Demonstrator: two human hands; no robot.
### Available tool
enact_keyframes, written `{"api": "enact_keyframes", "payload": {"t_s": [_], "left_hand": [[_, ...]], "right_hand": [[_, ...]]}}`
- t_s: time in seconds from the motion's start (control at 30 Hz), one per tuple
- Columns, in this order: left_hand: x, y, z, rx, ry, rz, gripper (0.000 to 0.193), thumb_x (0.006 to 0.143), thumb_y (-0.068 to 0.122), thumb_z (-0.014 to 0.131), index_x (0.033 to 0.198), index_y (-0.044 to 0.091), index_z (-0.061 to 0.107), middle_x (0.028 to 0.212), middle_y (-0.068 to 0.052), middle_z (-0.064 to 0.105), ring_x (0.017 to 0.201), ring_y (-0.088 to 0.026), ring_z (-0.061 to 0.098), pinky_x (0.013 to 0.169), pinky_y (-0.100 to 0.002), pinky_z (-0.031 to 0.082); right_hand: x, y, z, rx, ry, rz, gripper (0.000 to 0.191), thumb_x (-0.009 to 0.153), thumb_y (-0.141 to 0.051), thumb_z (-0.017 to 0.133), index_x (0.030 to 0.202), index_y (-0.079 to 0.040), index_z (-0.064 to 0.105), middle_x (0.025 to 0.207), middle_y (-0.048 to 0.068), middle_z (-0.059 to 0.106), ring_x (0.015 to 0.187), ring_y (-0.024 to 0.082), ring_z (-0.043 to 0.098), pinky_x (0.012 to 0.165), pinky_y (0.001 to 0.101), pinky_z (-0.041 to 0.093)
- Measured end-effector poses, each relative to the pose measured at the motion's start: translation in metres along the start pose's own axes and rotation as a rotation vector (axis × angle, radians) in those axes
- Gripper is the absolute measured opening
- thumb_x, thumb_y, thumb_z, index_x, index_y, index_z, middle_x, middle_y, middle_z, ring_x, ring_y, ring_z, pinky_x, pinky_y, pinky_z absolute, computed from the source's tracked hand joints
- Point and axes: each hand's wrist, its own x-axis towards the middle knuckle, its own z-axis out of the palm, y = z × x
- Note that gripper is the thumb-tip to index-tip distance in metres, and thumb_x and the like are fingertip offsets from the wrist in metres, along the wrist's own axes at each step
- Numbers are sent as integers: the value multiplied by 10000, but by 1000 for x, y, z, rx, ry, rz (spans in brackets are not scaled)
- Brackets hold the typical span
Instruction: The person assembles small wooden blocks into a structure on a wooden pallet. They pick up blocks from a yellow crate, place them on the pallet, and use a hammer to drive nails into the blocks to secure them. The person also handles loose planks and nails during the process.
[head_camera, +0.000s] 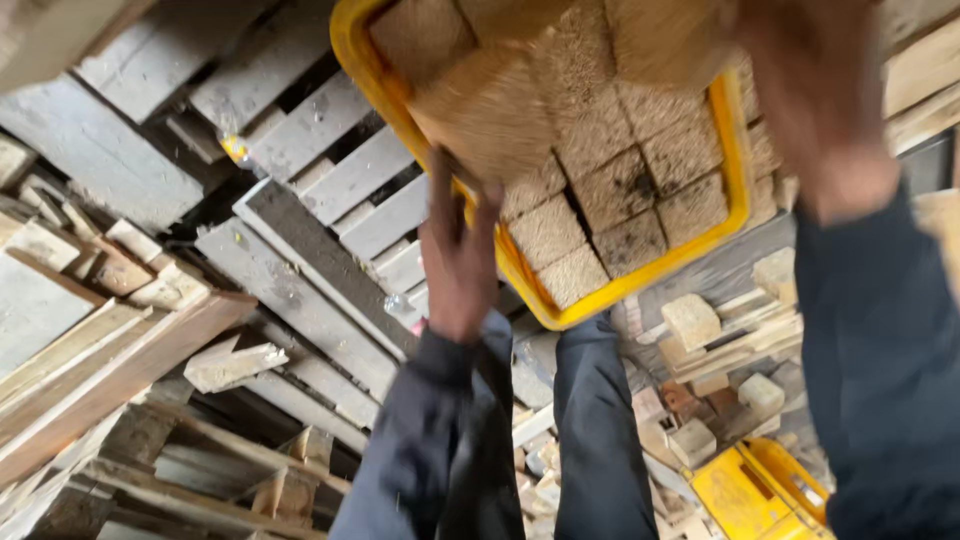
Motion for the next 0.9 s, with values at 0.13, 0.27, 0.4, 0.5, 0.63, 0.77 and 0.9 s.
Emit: {"api": "enact_keyframes", "payload": {"t_s": [0.13,0.27,0.4,0.5,0.63,0.77,0.9], "left_hand": [[-31,5,44,180,-45,553,756,960,113,556,1650,12,264,1484,-285,564,1341,-365,560,1117,-434,470],[17,2,29,691,463,879,911,846,363,815,1556,52,337,1349,-344,538,1240,-436,524,1067,-493,439],[73,30,69,54,-13,596,958,898,562,759,1588,17,379,1137,-237,784,892,-334,770,870,-506,652],[101,58,126,332,-71,182,1206,826,639,681,1701,97,53,1098,-302,715,772,-453,746,748,-534,636],[103,88,148,740,51,151,1148,811,696,750,1567,72,152,1336,-337,525,1058,-476,660,880,-597,573],[106,103,135,827,64,171,1407,663,835,896,1553,49,143,1446,-374,401,1239,-533,519,978,-612,491],[113,91,120,858,109,380,1051,741,629,811,1451,61,284,1185,-286,634,965,-407,687,787,-535,575]], "right_hand": [[-57,6,57,62,-29,-35,286,1005,-126,669,1270,-18,658,1164,167,718,978,189,696,808,293,545],[-43,43,26,-105,374,1,220,1009,-124,686,1189,-4,652,1064,202,632,932,306,580,888,436,488],[-6,51,35,-119,406,-375,765,959,22,832,1494,48,286,1443,290,301,1349,434,358,1160,534,365],[9,39,51,31,357,-352,826,961,19,829,1502,-2,205,1505,245,324,1423,392,358,1211,518,355],[6,31,49,144,293,-184,733,1050,-62,895,1428,-45,267,1437,189,380,1409,296,429,1269,501,405],[0,38,36,666,281,8,631,989,-122,874,1307,-40,335,1339,141,379,1264,253,472,1190,453,581],[-13,47,49,329,372,-52,741,936,-133,937,1414,-3,385,1386,176,424,1303,306,464,1173,456,471]]}}
